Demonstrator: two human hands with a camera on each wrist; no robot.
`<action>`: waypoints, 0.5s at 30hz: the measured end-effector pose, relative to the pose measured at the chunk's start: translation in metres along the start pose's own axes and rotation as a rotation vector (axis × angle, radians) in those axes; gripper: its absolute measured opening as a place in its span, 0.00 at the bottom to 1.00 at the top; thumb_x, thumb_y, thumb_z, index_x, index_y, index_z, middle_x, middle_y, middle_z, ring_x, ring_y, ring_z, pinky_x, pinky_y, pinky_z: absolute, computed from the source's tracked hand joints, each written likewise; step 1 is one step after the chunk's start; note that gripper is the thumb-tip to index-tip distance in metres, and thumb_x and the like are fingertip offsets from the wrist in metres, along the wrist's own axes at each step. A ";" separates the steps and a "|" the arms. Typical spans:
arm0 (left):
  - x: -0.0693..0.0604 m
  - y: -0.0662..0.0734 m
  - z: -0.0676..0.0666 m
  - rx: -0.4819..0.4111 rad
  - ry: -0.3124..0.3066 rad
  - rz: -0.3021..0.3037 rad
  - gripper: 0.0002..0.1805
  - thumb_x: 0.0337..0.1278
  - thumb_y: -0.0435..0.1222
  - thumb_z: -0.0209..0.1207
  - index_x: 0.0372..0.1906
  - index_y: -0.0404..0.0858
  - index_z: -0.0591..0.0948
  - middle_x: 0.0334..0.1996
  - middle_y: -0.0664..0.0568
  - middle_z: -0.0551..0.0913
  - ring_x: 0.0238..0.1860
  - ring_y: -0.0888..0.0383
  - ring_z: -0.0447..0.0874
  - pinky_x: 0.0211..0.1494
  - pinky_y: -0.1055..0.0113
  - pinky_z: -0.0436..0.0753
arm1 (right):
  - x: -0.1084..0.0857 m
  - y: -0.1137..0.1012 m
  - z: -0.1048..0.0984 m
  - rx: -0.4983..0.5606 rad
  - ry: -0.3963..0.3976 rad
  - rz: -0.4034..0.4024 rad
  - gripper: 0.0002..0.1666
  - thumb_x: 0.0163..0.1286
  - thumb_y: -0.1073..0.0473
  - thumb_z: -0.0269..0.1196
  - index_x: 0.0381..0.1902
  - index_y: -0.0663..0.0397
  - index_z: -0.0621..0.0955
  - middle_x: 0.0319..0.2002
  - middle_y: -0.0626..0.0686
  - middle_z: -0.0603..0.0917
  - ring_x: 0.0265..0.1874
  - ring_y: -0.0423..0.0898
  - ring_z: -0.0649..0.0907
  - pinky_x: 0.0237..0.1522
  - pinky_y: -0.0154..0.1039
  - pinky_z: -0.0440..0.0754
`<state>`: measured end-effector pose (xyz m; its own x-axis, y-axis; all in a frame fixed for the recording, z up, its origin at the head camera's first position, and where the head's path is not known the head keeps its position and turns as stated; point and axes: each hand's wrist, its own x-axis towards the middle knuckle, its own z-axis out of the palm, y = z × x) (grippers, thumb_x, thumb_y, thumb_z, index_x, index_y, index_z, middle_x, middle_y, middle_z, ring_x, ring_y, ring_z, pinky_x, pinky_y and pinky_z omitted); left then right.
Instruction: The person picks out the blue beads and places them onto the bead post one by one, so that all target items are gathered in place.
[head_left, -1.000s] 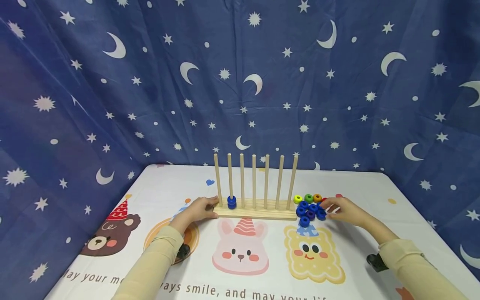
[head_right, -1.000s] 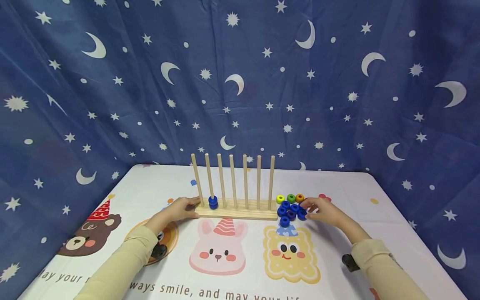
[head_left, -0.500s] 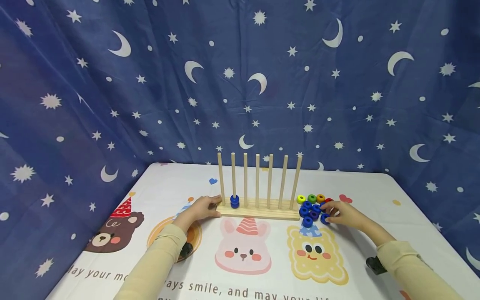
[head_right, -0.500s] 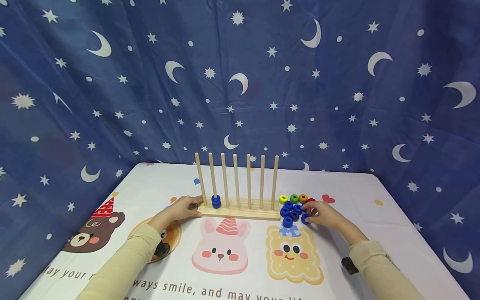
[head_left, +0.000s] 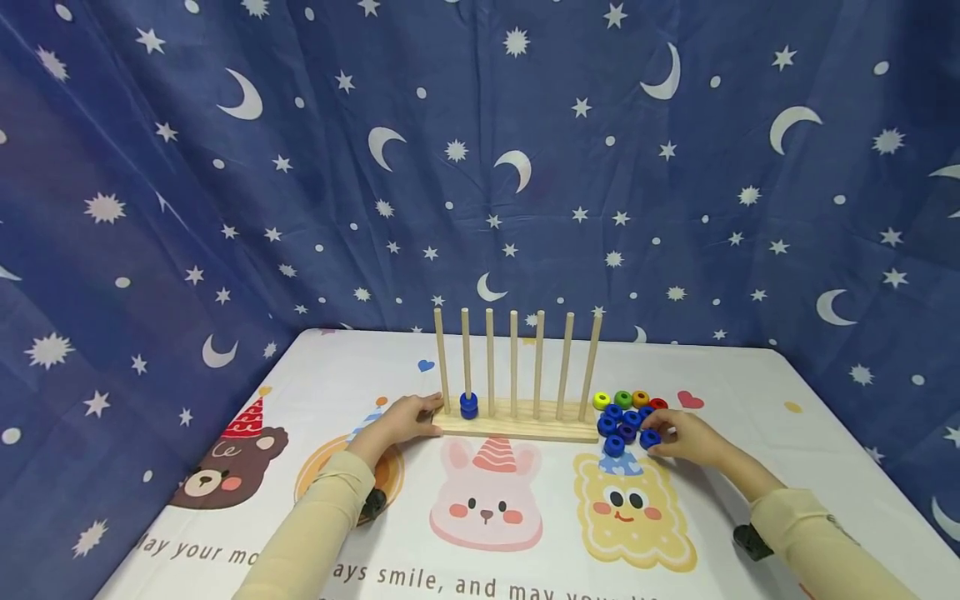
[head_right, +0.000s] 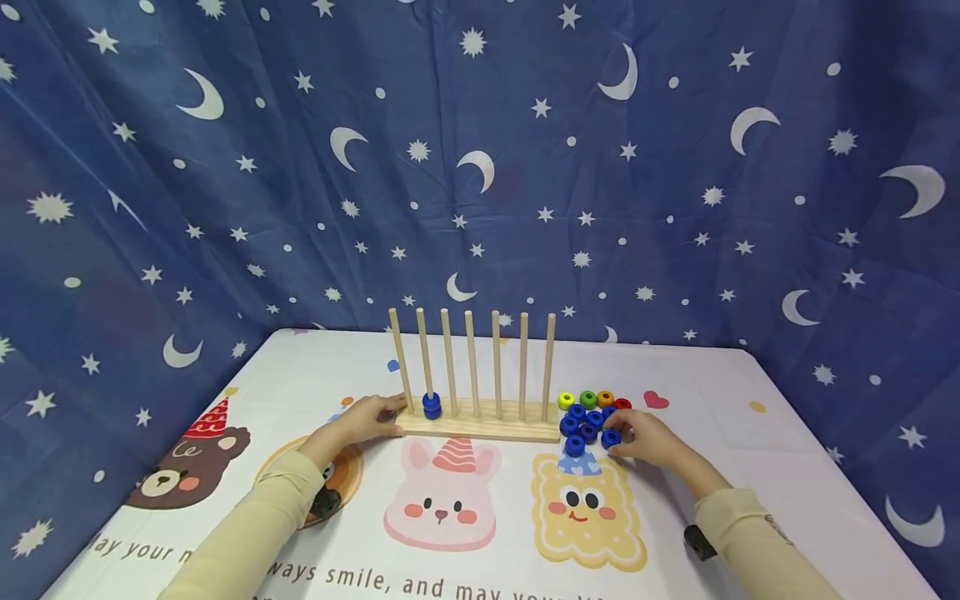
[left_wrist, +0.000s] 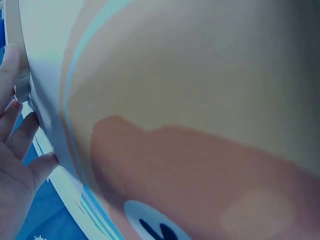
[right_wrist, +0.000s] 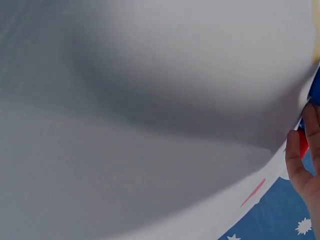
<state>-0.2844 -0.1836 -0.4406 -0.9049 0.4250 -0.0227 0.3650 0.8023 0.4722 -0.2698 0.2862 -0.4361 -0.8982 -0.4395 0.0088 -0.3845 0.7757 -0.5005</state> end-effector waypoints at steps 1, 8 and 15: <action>-0.001 -0.001 0.000 0.001 -0.002 -0.002 0.32 0.51 0.40 0.65 0.61 0.31 0.73 0.65 0.39 0.69 0.66 0.38 0.65 0.69 0.48 0.65 | 0.000 -0.001 0.001 -0.002 0.001 0.002 0.20 0.51 0.60 0.72 0.41 0.63 0.80 0.35 0.51 0.81 0.35 0.46 0.78 0.40 0.42 0.83; -0.003 -0.002 -0.001 -0.007 0.006 0.003 0.32 0.51 0.39 0.65 0.61 0.30 0.73 0.65 0.39 0.68 0.66 0.38 0.65 0.69 0.48 0.65 | 0.004 -0.003 0.003 -0.026 0.011 0.018 0.20 0.50 0.59 0.73 0.39 0.62 0.80 0.34 0.50 0.80 0.34 0.45 0.75 0.39 0.43 0.80; -0.003 0.000 -0.002 -0.018 0.012 0.014 0.32 0.51 0.39 0.66 0.61 0.30 0.73 0.65 0.39 0.68 0.66 0.38 0.64 0.69 0.48 0.65 | 0.005 -0.005 -0.003 -0.006 -0.015 0.049 0.18 0.51 0.60 0.72 0.38 0.63 0.81 0.33 0.51 0.81 0.34 0.47 0.78 0.41 0.47 0.83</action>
<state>-0.2817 -0.1858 -0.4384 -0.9024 0.4308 -0.0054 0.3735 0.7886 0.4884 -0.2725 0.2810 -0.4311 -0.9126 -0.4080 -0.0286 -0.3416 0.7989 -0.4951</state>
